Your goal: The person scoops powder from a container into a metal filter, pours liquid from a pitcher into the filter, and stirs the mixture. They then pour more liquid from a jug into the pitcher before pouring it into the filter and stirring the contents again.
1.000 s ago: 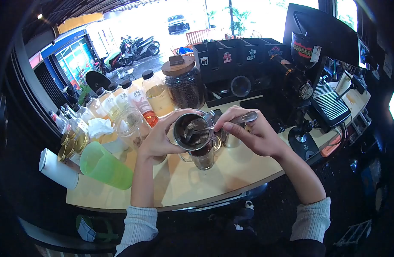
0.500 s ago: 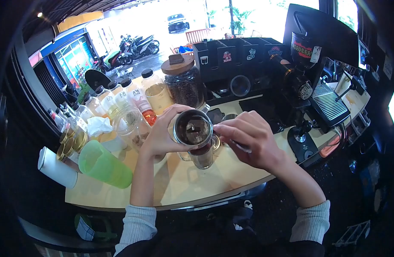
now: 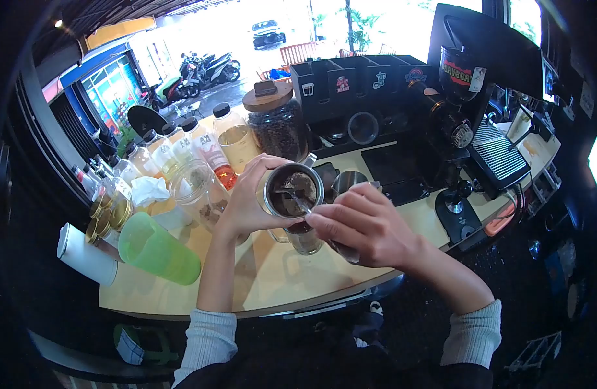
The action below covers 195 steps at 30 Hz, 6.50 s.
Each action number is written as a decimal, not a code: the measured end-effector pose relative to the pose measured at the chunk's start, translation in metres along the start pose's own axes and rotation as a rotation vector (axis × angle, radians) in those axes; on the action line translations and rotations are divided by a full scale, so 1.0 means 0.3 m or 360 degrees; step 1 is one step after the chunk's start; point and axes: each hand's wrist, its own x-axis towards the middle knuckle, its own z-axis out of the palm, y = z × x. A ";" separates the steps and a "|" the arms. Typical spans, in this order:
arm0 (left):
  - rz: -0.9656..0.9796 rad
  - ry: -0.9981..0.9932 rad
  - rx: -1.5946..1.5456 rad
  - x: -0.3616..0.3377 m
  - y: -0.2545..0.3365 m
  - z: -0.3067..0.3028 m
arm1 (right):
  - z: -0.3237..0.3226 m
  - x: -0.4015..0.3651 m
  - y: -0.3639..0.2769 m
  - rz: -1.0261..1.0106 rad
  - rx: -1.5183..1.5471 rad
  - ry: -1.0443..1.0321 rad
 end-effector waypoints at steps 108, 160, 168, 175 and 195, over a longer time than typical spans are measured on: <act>-0.0015 0.0056 0.0323 0.000 0.002 -0.028 | -0.003 0.029 0.075 0.0083 0.0198 -0.0138; 0.0171 0.0072 0.0300 -0.010 0.023 -0.010 | 0.016 0.038 -0.030 -0.0100 -0.0082 -0.0111; 0.0070 0.0040 0.0193 -0.019 0.026 0.006 | -0.004 0.019 0.009 -0.0139 -0.0017 -0.0102; -0.0266 0.0058 -0.0003 -0.075 0.041 0.025 | 0.005 0.017 0.050 -0.0001 0.0181 -0.0153; -0.0521 -0.0032 -0.0423 -0.113 0.002 0.070 | 0.047 -0.008 0.098 -0.0015 0.0232 -0.0153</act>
